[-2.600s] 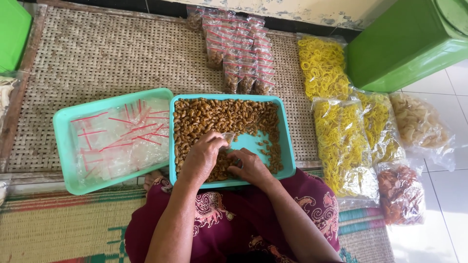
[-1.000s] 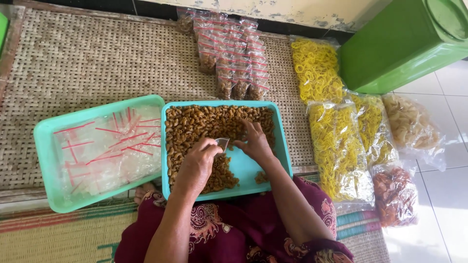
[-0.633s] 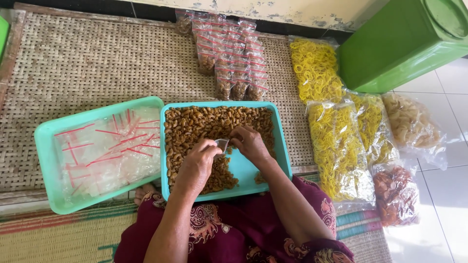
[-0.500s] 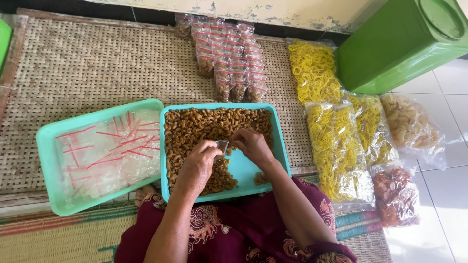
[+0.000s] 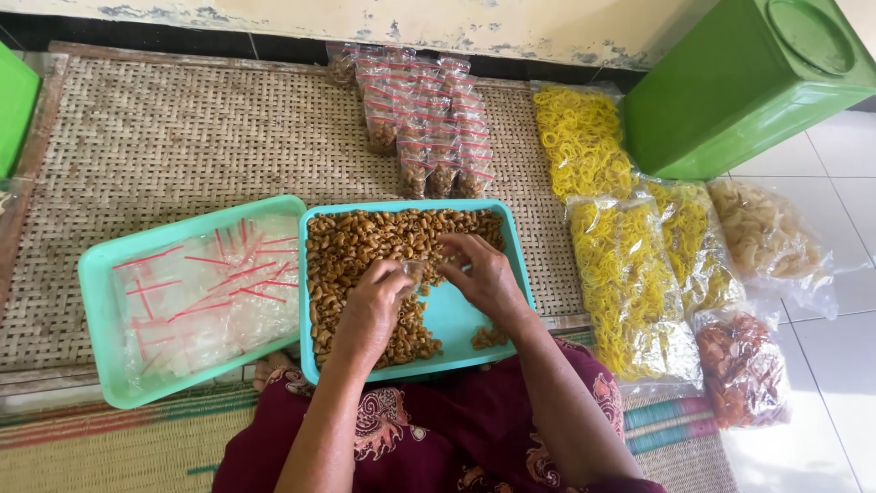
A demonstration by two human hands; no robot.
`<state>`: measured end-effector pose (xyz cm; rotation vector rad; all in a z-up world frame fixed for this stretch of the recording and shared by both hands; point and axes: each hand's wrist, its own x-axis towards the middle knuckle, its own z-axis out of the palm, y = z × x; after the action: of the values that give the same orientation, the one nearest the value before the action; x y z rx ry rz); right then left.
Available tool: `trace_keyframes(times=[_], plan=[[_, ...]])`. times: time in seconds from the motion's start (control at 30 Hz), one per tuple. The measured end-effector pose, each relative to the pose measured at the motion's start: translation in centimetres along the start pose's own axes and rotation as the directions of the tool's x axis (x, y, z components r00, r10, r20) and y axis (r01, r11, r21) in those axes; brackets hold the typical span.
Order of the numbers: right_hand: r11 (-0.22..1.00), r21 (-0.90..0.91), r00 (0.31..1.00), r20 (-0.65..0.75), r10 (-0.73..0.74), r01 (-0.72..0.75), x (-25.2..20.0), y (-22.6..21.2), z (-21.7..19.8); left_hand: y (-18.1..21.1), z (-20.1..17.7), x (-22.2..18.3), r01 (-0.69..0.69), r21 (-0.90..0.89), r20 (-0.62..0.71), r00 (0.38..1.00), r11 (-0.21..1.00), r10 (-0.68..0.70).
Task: The person sits on a mat and packs brown snack items from a blue tray into small clear plastic bags. They open each bag, fill it with snacks, and seal it before placing it aside. The process is repeated continuously.
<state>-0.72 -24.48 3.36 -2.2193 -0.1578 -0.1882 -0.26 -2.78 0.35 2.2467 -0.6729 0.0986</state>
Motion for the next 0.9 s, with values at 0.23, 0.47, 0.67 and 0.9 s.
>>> trace_keyframes(times=[0.23, 0.47, 0.67, 0.9], plan=[[0.956, -0.184, 0.962, 0.108, 0.250, -0.228, -4.4, 11.1, 3.8, -1.4, 1.1, -0.6, -0.007, 0.038, -0.003, 1.000, 0.999, 0.008], [0.951, -0.185, 0.954, 0.123, 0.273, -0.248, -1.6, 10.4, 6.7, -0.5, 0.1, 0.1, 0.012, 0.004, -0.026, 1.000, 1.000, -0.012], [0.971, -0.139, 0.972, 0.100, 0.211, -0.196, 0.3, 9.2, 7.8, -1.1, 0.3, 0.2, 0.047, -0.066, -0.072, 0.996, 0.997, -0.052], [0.990, -0.103, 0.995, 0.011, 0.101, -0.100, 0.3, 8.4, 7.7, -0.9, -0.1, 0.3, 0.051, -0.049, -0.074, 0.996, 0.998, -0.054]])
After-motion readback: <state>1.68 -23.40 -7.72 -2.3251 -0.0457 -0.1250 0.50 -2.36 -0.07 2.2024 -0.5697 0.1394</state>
